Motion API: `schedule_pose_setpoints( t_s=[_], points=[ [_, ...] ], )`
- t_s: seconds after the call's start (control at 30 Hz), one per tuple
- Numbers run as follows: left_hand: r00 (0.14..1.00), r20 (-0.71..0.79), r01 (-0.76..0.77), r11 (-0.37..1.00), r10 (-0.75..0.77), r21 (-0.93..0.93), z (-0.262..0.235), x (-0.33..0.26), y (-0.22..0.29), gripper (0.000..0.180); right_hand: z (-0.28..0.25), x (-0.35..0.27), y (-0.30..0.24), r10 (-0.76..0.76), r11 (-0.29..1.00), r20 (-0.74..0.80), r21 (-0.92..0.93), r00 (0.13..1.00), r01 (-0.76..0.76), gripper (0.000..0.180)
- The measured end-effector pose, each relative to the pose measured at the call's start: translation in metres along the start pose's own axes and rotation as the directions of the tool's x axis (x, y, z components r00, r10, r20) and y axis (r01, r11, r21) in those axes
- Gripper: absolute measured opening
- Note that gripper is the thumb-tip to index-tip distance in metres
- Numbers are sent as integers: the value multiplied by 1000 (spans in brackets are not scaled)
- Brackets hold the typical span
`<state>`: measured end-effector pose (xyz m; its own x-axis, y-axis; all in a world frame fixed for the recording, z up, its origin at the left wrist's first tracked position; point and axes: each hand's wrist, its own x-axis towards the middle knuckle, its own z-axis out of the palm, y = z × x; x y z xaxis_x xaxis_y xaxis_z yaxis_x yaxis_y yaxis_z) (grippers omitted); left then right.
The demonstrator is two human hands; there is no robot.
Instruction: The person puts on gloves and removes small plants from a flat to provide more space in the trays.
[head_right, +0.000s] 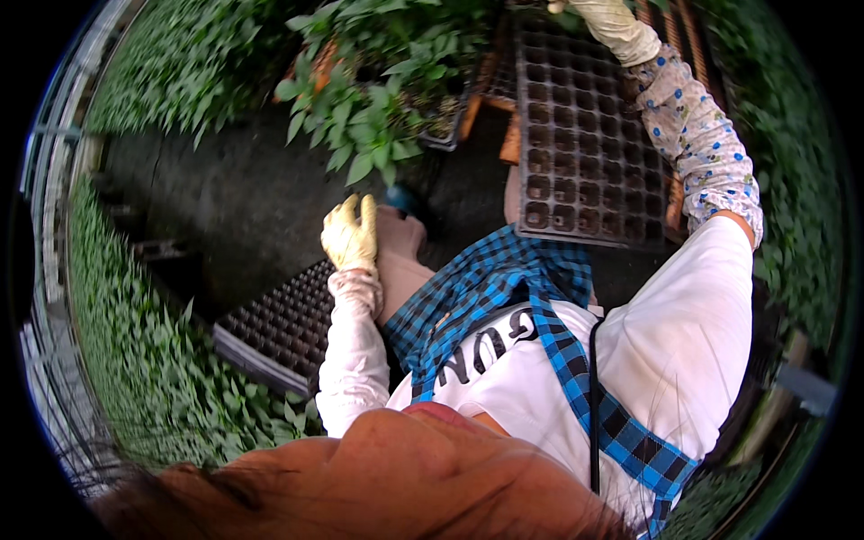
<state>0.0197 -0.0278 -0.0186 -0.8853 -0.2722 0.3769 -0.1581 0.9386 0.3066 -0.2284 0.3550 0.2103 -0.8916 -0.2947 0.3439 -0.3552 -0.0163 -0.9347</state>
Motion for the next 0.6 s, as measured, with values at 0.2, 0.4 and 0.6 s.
schedule_pose_setpoints(
  t_s=[0.2, 0.4, 0.6],
  points=[
    [992, 125, -4, 1000, 6, -9, -1, 7, 14, 50, -248, -77, 81, 15, 937, -255, -335, 967, -102, 17],
    [984, 177, -35, 999, 37, -15, -2, 13, 24, 46, -329, -96, 205, 159, 868, -481, -348, 862, -354, 29],
    [982, 187, -11, 1000, 11, -3, -2, 12, 21, 45, -353, -53, 265, 83, 101, -152, -982, 985, -160, 38]
  ],
)
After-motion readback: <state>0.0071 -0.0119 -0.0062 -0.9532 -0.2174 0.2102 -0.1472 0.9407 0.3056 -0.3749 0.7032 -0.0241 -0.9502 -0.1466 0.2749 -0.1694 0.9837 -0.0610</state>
